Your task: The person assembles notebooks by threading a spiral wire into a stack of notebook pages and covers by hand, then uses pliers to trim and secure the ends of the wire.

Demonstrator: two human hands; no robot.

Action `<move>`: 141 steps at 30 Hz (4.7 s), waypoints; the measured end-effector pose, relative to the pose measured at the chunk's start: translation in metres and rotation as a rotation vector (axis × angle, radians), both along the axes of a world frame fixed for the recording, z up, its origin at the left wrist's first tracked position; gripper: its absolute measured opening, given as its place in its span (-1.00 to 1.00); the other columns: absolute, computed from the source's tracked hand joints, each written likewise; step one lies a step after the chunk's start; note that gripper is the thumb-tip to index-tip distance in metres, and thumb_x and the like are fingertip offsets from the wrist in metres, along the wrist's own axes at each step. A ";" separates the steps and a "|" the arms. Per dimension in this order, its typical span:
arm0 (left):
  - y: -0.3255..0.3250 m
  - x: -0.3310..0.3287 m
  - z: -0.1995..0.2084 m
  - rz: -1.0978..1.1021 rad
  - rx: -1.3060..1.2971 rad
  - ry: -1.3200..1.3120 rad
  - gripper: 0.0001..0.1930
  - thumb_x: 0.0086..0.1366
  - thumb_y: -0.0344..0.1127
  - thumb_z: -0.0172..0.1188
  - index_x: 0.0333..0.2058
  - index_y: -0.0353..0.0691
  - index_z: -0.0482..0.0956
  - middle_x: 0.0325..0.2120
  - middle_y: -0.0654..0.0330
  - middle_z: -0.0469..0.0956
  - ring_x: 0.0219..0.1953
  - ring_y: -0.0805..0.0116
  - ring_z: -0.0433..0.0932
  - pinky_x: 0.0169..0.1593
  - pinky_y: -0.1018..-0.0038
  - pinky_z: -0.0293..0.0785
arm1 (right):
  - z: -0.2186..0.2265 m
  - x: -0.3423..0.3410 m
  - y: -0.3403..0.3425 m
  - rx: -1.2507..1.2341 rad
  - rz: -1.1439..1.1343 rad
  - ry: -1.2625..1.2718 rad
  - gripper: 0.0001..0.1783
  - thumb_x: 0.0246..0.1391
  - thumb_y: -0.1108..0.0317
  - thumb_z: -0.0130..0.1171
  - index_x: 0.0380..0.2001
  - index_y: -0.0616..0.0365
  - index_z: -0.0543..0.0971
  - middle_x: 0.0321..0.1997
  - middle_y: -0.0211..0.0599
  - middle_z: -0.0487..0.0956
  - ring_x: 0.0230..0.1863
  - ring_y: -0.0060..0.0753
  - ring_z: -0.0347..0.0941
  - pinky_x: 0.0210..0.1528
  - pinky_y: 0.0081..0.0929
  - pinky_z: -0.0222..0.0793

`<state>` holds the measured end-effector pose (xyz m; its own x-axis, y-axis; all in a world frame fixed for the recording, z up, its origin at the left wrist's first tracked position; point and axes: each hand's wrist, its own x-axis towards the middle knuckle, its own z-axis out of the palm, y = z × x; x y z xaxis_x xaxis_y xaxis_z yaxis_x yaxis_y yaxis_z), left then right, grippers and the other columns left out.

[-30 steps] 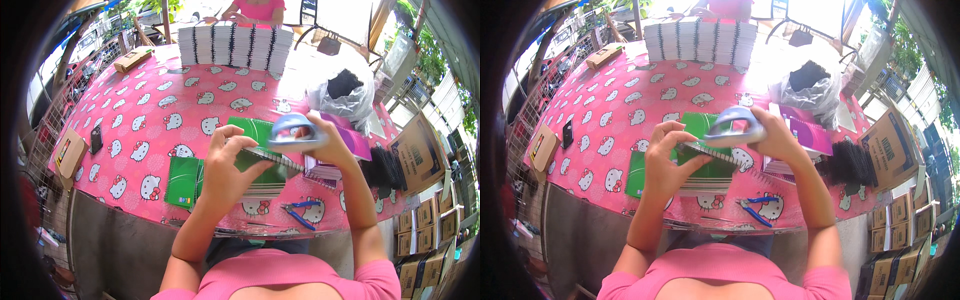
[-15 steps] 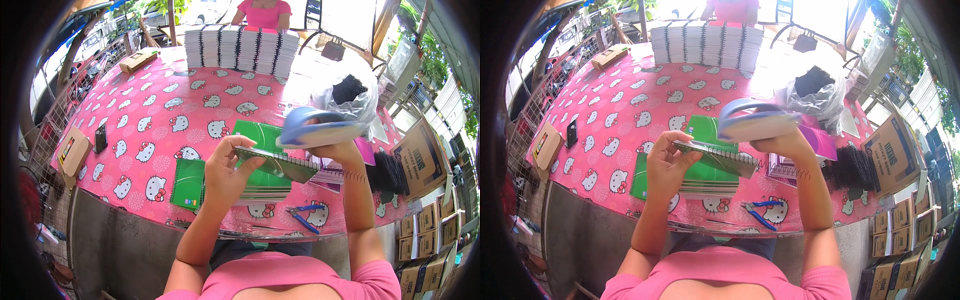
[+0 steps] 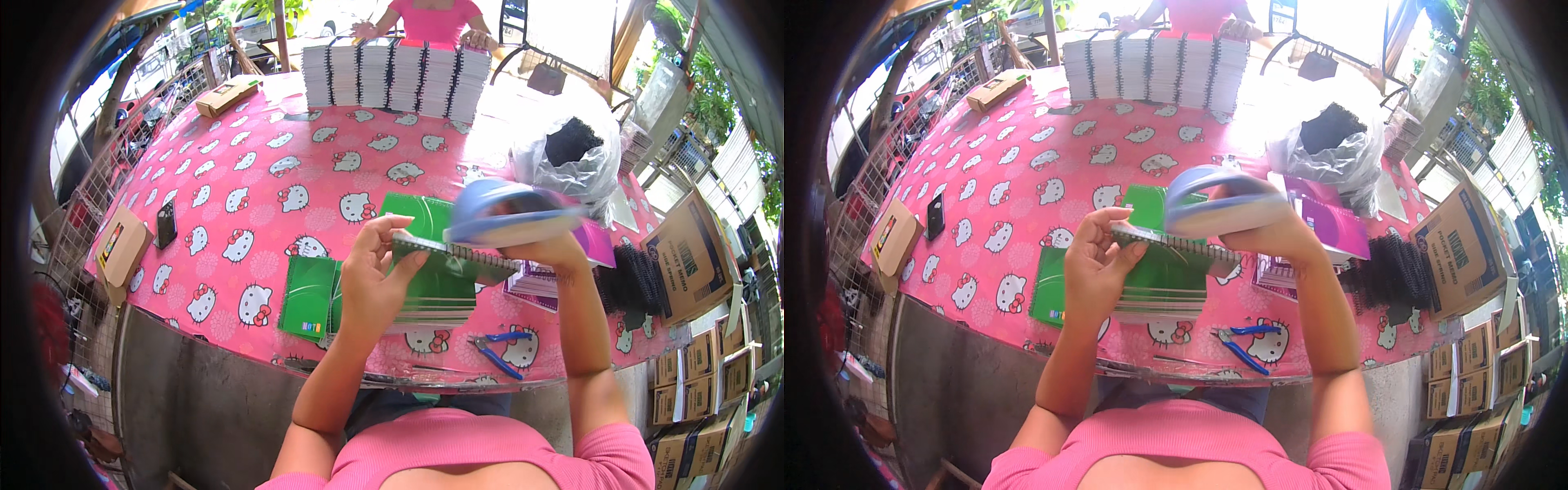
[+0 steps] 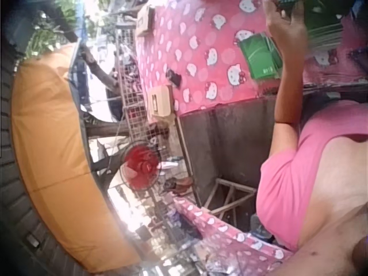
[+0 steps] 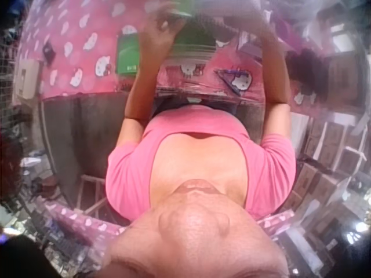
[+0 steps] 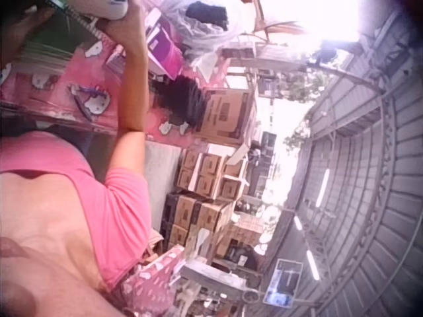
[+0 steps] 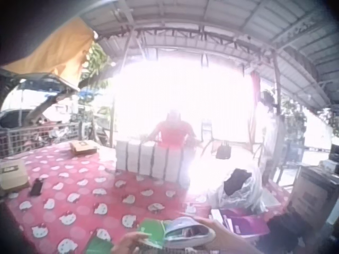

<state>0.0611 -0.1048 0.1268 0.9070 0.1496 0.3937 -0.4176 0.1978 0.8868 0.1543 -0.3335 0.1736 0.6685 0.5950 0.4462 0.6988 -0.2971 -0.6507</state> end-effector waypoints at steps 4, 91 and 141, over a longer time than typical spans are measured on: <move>0.000 -0.002 -0.003 0.022 0.036 0.017 -0.59 0.15 -0.53 0.29 -0.02 -0.29 0.42 -0.25 0.26 0.48 -0.17 0.53 0.46 -0.03 0.57 0.37 | -0.004 -0.002 -0.001 0.058 -0.065 0.163 -0.37 -0.40 0.55 0.36 -0.08 0.23 0.51 -0.32 -0.35 0.58 -0.28 -0.56 0.49 -0.19 -0.48 0.42; 0.090 -0.072 0.016 0.891 0.708 -0.534 -0.81 0.16 -0.53 0.23 -0.23 -0.29 0.51 -0.30 0.12 0.55 -0.28 0.29 0.49 -0.12 0.33 0.39 | -0.132 -0.178 -0.066 -0.581 -0.598 -0.056 -0.53 0.00 0.25 0.25 -0.02 0.20 0.47 0.09 -0.09 0.39 0.16 0.07 0.27 0.22 -0.11 0.15; -0.025 -0.010 0.035 0.346 0.885 -0.280 -0.80 -0.01 -0.31 0.41 -0.37 -0.17 0.69 -0.44 0.26 0.61 -0.31 0.38 0.45 -0.18 0.45 0.33 | -0.069 -0.084 -0.205 -0.089 -1.483 -0.357 -0.72 -0.06 0.52 0.25 -0.19 0.17 0.60 -0.33 -0.19 0.53 -0.29 -0.26 0.51 -0.24 -0.37 0.44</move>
<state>0.0510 -0.1301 0.1619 0.7260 -0.0630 0.6848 -0.5443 -0.6613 0.5163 0.0700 -0.5384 0.1050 0.5358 -0.4600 0.7080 -0.1433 -0.8759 -0.4607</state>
